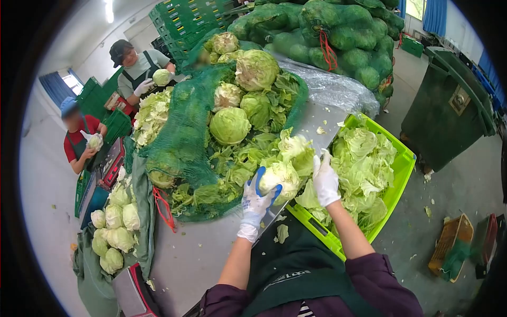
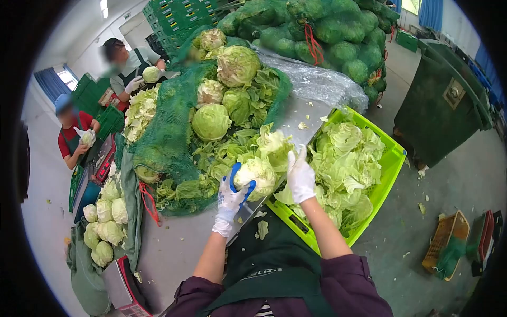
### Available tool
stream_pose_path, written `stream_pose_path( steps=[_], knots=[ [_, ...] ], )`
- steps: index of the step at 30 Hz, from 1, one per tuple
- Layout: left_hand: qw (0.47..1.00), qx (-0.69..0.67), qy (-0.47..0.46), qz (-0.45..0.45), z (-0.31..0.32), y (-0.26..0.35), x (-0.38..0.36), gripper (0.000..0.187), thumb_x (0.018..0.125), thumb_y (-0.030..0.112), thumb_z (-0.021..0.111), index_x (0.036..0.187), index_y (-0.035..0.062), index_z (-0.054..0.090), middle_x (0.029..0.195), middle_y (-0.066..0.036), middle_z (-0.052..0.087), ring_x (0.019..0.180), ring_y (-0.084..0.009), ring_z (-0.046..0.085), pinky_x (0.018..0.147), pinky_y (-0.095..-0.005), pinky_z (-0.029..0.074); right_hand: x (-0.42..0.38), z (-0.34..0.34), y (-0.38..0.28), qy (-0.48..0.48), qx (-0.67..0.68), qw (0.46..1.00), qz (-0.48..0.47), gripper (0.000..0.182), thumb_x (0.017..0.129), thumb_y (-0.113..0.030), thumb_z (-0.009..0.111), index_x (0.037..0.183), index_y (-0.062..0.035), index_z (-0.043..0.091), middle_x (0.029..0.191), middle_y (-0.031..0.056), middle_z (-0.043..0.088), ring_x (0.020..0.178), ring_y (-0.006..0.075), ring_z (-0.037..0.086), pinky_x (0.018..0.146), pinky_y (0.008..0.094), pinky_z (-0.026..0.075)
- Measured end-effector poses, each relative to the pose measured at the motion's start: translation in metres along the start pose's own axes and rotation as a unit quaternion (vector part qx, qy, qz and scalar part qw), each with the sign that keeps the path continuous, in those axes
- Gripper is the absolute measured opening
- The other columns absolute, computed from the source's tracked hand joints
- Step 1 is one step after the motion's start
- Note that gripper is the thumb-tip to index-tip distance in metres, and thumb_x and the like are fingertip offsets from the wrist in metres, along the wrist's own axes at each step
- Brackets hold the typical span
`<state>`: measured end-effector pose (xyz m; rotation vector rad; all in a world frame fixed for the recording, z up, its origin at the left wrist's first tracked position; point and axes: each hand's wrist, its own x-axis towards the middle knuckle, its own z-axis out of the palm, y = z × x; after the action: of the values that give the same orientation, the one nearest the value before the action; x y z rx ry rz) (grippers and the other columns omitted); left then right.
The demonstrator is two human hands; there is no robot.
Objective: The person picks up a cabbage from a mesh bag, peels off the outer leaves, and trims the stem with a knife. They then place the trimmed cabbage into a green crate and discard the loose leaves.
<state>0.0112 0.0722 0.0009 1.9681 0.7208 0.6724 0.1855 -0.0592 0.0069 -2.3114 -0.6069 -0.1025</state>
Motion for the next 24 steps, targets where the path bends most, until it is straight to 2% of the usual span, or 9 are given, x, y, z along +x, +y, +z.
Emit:
stream_pose_path(
  steps=[2,3,4,6,9,15,20,22,24],
  knots=[
    [0.985,0.106,0.09,0.098,0.007,0.007,0.0,0.071,0.07,0.034,0.08,0.128,0.0049,0.049,0.122,-0.016,0.047,0.108,-0.0294,0.053,0.094,-0.0377,0.043,-0.03,-0.016,-0.016,-0.06,0.041,0.997,-0.021,0.054,0.098,-0.041,0.038,0.139,-0.0075,0.032,0.065,0.0205,0.062,0.056,0.039,0.059,0.052,0.0472,0.048],
    [0.982,0.046,0.127,0.13,0.014,0.011,0.004,0.064,0.07,0.031,0.08,0.121,0.0028,0.053,0.119,-0.017,0.049,0.108,-0.0306,0.053,0.094,-0.038,0.043,-0.044,-0.012,-0.018,-0.057,0.061,0.996,-0.043,0.053,0.098,-0.041,0.038,0.141,-0.0098,0.031,0.064,0.0206,0.061,0.054,0.039,0.058,0.051,0.0476,0.047],
    [0.983,0.043,0.123,0.132,0.018,0.009,0.006,0.064,0.07,0.031,0.08,0.121,0.0028,0.053,0.119,-0.017,0.049,0.108,-0.0306,0.053,0.094,-0.038,0.043,-0.058,-0.007,-0.018,-0.054,0.082,0.993,-0.064,0.053,0.098,-0.04,0.038,0.142,-0.0122,0.03,0.063,0.0208,0.06,0.053,0.0391,0.058,0.05,0.048,0.046],
    [0.982,0.058,0.141,0.114,0.025,0.003,0.011,0.06,0.07,0.029,0.081,0.116,0.0015,0.054,0.117,-0.018,0.052,0.11,-0.0302,0.051,0.093,-0.0387,0.043,-0.073,0.022,-0.009,-0.022,0.099,0.99,-0.096,0.057,0.098,-0.04,0.039,0.142,-0.0055,0.027,0.06,0.0213,0.059,0.053,0.0396,0.057,0.05,0.0481,0.045],
    [0.98,0.098,0.14,0.102,0.028,0.018,0.009,0.059,0.07,0.027,0.08,0.116,0.0014,0.054,0.115,-0.019,0.053,0.109,-0.0322,0.051,0.093,-0.0403,0.042,-0.07,0.02,-0.02,-0.095,0.056,0.993,-0.04,0.058,0.097,-0.039,0.039,0.14,-0.0004,0.031,0.059,0.0205,0.059,0.052,0.0387,0.058,0.049,0.0476,0.046],
    [0.966,0.173,0.179,0.077,0.037,0.03,0.011,0.059,0.071,0.032,0.078,0.114,0.0007,0.054,0.115,-0.02,0.053,0.107,-0.0346,0.05,0.094,-0.0426,0.041,-0.046,0.022,-0.026,-0.075,0.001,0.995,-0.065,0.054,0.096,-0.04,0.04,0.128,0.0035,0.048,0.062,0.0193,0.062,0.052,0.0376,0.06,0.049,0.0464,0.047],
    [0.962,0.197,0.181,0.047,0.041,0.041,0.019,0.062,0.07,0.042,0.076,0.111,0.001,0.055,0.116,-0.02,0.054,0.108,-0.0377,0.05,0.093,-0.0461,0.04,-0.029,0.015,-0.028,-0.106,-0.005,0.993,-0.053,0.051,0.096,-0.041,0.038,0.121,0.0017,0.053,0.071,0.0227,0.064,0.067,0.0381,0.064,0.061,0.0464,0.051],
    [0.964,0.208,0.162,0.031,0.04,0.049,0.02,0.062,0.071,0.045,0.074,0.11,0.0014,0.056,0.116,-0.02,0.054,0.108,-0.0373,0.05,0.094,-0.0463,0.039,-0.01,0.026,-0.011,-0.145,0.047,0.988,0.019,0.056,0.097,-0.044,0.03,0.103,0.0019,0.061,0.08,0.0259,0.064,0.077,0.0427,0.062,0.073,0.0501,0.049],
    [0.957,0.211,0.174,0.095,0.041,0.038,0.003,0.062,0.07,0.044,0.076,0.11,0.0022,0.055,0.115,-0.019,0.054,0.107,-0.0373,0.051,0.098,-0.0466,0.036,0.022,0.05,0.044,-0.139,0.09,0.981,0.099,0.065,0.098,-0.046,0.023,0.087,0.0023,0.065,0.086,0.0285,0.063,0.087,0.0451,0.059,0.082,0.0513,0.045]
  ],
)
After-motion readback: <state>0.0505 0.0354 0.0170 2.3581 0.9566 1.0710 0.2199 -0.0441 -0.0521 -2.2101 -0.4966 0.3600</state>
